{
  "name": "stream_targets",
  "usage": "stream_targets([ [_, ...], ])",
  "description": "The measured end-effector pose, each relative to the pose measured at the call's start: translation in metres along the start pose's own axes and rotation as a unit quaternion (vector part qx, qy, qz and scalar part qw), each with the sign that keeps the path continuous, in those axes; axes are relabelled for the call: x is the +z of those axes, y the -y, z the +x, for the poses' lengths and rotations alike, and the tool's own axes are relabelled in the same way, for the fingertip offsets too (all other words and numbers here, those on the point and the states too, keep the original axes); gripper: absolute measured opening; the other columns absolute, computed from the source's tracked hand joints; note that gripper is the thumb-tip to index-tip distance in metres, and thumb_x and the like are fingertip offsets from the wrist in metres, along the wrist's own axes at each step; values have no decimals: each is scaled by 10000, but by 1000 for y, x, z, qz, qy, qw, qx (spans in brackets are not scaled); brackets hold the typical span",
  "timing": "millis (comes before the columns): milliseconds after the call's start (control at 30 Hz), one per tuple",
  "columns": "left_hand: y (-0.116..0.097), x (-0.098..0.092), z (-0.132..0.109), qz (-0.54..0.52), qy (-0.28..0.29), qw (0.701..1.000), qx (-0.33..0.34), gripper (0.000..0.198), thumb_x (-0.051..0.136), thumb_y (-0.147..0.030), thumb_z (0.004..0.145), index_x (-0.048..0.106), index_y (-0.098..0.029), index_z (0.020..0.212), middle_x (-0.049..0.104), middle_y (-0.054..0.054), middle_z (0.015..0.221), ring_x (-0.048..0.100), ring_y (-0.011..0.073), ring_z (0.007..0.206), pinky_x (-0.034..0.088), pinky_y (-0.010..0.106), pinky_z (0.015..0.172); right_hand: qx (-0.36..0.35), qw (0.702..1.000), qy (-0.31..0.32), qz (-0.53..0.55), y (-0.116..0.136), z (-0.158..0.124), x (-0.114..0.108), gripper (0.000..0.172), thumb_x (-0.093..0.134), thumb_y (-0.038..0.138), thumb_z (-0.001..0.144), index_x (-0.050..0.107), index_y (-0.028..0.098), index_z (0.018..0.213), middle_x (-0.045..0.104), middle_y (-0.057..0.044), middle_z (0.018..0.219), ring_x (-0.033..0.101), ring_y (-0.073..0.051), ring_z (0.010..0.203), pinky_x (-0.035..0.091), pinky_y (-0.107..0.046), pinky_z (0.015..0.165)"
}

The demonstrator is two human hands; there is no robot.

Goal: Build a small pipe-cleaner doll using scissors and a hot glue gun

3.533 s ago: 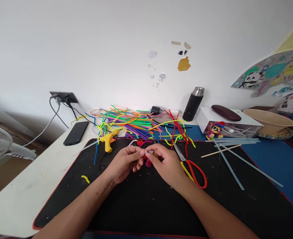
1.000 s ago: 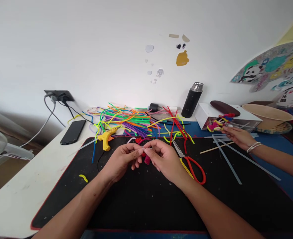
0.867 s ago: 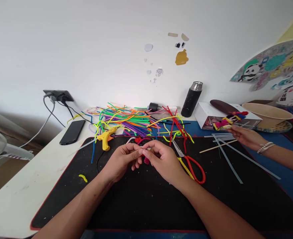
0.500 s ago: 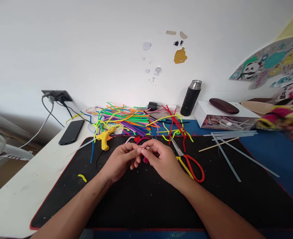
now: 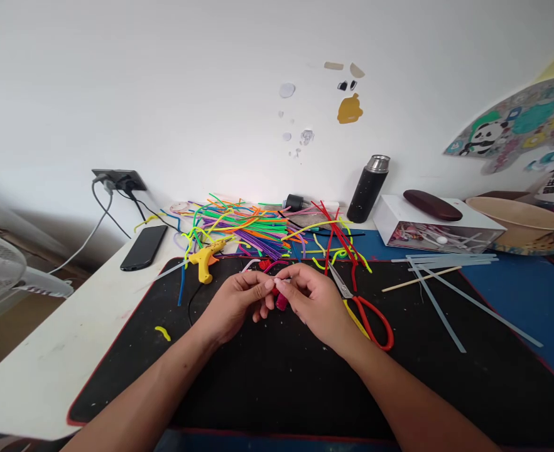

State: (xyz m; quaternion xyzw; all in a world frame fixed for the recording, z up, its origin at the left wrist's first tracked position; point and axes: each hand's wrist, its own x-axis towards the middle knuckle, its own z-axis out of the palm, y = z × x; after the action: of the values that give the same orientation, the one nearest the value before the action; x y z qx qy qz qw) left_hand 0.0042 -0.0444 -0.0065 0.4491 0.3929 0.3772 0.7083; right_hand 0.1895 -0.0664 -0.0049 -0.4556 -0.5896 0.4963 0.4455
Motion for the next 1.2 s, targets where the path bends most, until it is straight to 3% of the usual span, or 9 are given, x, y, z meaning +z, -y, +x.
stream_targets([
  [100, 1, -1, 0, 38, -23, 997, 61, 423, 903, -489, 772, 725, -157, 965, 670, -10, 674, 577, 96, 500, 421, 191, 441, 40, 996, 4, 84, 3, 3, -2, 323, 713, 521, 910, 669, 209, 986, 526, 88, 556, 391, -80, 388, 296, -221, 378],
  [233, 2, 3, -3, 109, -72, 977, 167, 404, 882, -431, 813, 688, -193, 1073, 667, -24, 745, 618, 115, 569, 465, 209, 493, 66, 987, 8, 146, 4, 5, -3, 374, 757, 543, 873, 679, 189, 966, 478, 108, 492, 364, -66, 368, 280, -209, 376],
  [667, 7, 5, -8, 197, -60, 945, 253, 204, 779, -368, 917, 763, -177, 983, 694, 17, 806, 614, 123, 648, 508, 229, 583, 110, 975, 56, 186, 4, 3, 0, 424, 818, 564, 824, 698, 170, 925, 543, 78, 545, 364, -48, 388, 247, -200, 378],
  [1200, 2, 4, -5, 142, -39, 967, 207, 267, 821, -417, 884, 755, -161, 924, 640, -23, 667, 535, 81, 534, 434, 187, 489, 101, 974, 68, 191, 4, 2, 0, 451, 771, 615, 856, 675, 179, 917, 511, 89, 517, 343, -54, 387, 246, -217, 389],
])
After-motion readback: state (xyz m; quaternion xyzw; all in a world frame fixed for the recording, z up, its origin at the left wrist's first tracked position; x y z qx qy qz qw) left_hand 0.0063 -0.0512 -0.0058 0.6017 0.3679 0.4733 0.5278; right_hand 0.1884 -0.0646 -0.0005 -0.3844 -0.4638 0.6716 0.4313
